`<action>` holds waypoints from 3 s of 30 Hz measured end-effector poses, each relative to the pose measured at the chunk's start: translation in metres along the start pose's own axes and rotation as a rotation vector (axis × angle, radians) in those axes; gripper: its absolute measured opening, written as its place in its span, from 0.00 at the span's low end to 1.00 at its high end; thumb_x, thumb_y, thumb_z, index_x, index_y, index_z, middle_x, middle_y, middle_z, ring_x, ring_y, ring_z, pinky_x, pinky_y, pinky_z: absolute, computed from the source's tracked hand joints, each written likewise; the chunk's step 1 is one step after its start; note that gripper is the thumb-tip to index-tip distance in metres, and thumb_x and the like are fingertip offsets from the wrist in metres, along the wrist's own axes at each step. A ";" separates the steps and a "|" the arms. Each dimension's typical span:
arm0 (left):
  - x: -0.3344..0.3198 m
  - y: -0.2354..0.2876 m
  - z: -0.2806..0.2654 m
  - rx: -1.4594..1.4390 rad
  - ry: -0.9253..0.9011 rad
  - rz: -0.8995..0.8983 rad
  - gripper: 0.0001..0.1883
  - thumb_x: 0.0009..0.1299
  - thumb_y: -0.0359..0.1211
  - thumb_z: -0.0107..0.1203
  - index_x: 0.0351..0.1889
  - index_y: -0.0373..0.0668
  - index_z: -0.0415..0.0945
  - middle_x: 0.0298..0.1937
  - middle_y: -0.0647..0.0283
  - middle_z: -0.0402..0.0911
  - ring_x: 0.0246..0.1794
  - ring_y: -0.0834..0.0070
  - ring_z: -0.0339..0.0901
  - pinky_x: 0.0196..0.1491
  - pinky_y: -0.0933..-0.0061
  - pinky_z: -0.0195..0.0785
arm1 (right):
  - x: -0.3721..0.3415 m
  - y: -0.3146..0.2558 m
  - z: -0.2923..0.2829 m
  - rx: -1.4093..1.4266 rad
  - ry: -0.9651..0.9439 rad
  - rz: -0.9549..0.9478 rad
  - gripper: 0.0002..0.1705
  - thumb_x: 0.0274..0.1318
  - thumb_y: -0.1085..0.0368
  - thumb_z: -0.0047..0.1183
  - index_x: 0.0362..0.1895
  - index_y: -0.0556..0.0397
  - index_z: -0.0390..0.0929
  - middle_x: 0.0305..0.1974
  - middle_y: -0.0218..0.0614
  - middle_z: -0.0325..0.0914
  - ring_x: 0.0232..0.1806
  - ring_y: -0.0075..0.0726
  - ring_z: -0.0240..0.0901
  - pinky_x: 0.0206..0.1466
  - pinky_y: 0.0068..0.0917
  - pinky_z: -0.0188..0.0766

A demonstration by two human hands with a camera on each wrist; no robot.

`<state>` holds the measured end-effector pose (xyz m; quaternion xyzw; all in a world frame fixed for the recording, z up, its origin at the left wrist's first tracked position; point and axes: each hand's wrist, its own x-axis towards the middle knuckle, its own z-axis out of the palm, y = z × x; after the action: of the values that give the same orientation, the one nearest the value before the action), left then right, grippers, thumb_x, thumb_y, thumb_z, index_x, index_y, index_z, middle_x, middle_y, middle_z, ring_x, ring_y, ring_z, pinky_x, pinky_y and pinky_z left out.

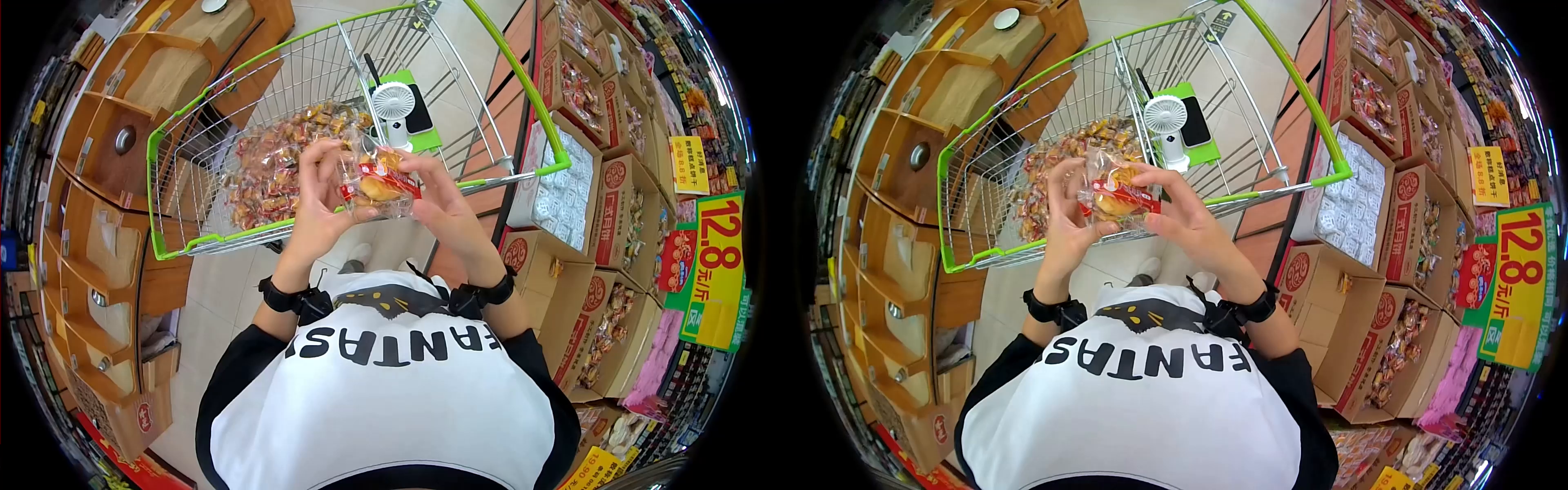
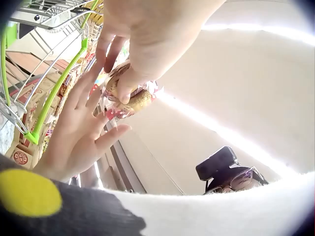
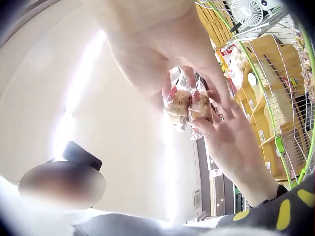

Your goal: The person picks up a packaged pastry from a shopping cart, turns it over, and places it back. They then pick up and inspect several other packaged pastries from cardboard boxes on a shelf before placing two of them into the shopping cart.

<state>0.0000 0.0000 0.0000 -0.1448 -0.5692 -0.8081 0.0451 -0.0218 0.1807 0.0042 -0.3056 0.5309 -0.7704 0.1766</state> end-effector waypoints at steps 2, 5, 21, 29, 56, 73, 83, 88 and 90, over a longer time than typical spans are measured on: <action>-0.001 -0.004 -0.004 0.089 -0.057 -0.036 0.40 0.46 0.22 0.62 0.55 0.45 0.49 0.61 0.58 0.50 0.58 0.72 0.55 0.55 0.71 0.60 | -0.003 0.006 0.003 0.117 0.064 0.027 0.18 0.52 0.67 0.47 0.48 0.52 0.61 0.59 0.39 0.47 0.59 0.36 0.52 0.56 0.31 0.58; -0.004 -0.007 -0.013 0.015 -0.053 -0.155 0.41 0.48 0.21 0.61 0.58 0.45 0.47 0.61 0.56 0.51 0.58 0.72 0.56 0.55 0.71 0.60 | -0.001 0.010 0.011 0.211 0.137 0.171 0.18 0.51 0.69 0.47 0.48 0.54 0.61 0.55 0.38 0.53 0.55 0.34 0.57 0.53 0.29 0.61; -0.034 -0.024 -0.067 0.113 0.012 -0.579 0.17 0.68 0.36 0.38 0.53 0.38 0.60 0.49 0.64 0.66 0.48 0.80 0.65 0.46 0.77 0.65 | 0.012 0.071 0.013 -0.400 0.044 0.274 0.14 0.54 0.70 0.41 0.47 0.49 0.65 0.51 0.36 0.56 0.47 0.28 0.61 0.42 0.20 0.67; -0.053 -0.032 -0.094 0.056 0.217 -0.639 0.15 0.68 0.35 0.38 0.50 0.40 0.62 0.44 0.64 0.69 0.43 0.78 0.69 0.45 0.75 0.67 | 0.031 0.101 0.036 -0.091 0.199 0.502 0.24 0.52 0.68 0.46 0.54 0.48 0.55 0.52 0.42 0.49 0.41 0.35 0.70 0.37 0.24 0.72; -0.075 -0.055 -0.212 0.320 0.768 -0.510 0.17 0.67 0.35 0.38 0.52 0.39 0.62 0.50 0.58 0.67 0.45 0.68 0.70 0.46 0.75 0.63 | 0.075 0.169 0.028 -0.200 -0.027 0.496 0.33 0.51 0.65 0.47 0.61 0.49 0.49 0.59 0.43 0.49 0.55 0.39 0.60 0.46 0.28 0.65; -0.022 -0.053 -0.120 0.154 0.193 -0.643 0.10 0.65 0.32 0.39 0.40 0.40 0.69 0.35 0.64 0.74 0.36 0.79 0.72 0.39 0.81 0.64 | -0.008 0.103 -0.009 -0.147 0.185 0.477 0.14 0.53 0.67 0.43 0.46 0.55 0.68 0.42 0.31 0.70 0.40 0.24 0.69 0.43 0.20 0.64; 0.016 -0.068 -0.047 0.124 -0.144 -0.655 0.11 0.66 0.29 0.38 0.41 0.37 0.68 0.36 0.61 0.74 0.36 0.77 0.72 0.42 0.80 0.64 | -0.058 0.070 -0.039 -0.126 0.492 0.398 0.14 0.53 0.69 0.42 0.46 0.59 0.67 0.41 0.34 0.71 0.42 0.26 0.68 0.47 0.21 0.64; 0.030 -0.080 -0.016 0.125 -0.327 -0.649 0.12 0.66 0.31 0.38 0.41 0.36 0.68 0.37 0.61 0.74 0.37 0.77 0.72 0.42 0.79 0.64 | -0.089 0.056 -0.044 -0.119 0.641 0.348 0.14 0.54 0.69 0.42 0.45 0.58 0.68 0.40 0.34 0.71 0.42 0.26 0.68 0.46 0.22 0.63; 0.034 -0.089 -0.005 0.140 -0.404 -0.636 0.12 0.65 0.32 0.39 0.42 0.36 0.69 0.36 0.61 0.75 0.38 0.76 0.72 0.42 0.77 0.63 | -0.103 0.050 -0.046 -0.125 0.699 0.344 0.14 0.54 0.68 0.42 0.45 0.57 0.68 0.40 0.34 0.71 0.42 0.26 0.68 0.46 0.22 0.63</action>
<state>-0.0544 0.0292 -0.0729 -0.1137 -0.6368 -0.6962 -0.3112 0.0227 0.2561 -0.0825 0.0582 0.6483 -0.7535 0.0928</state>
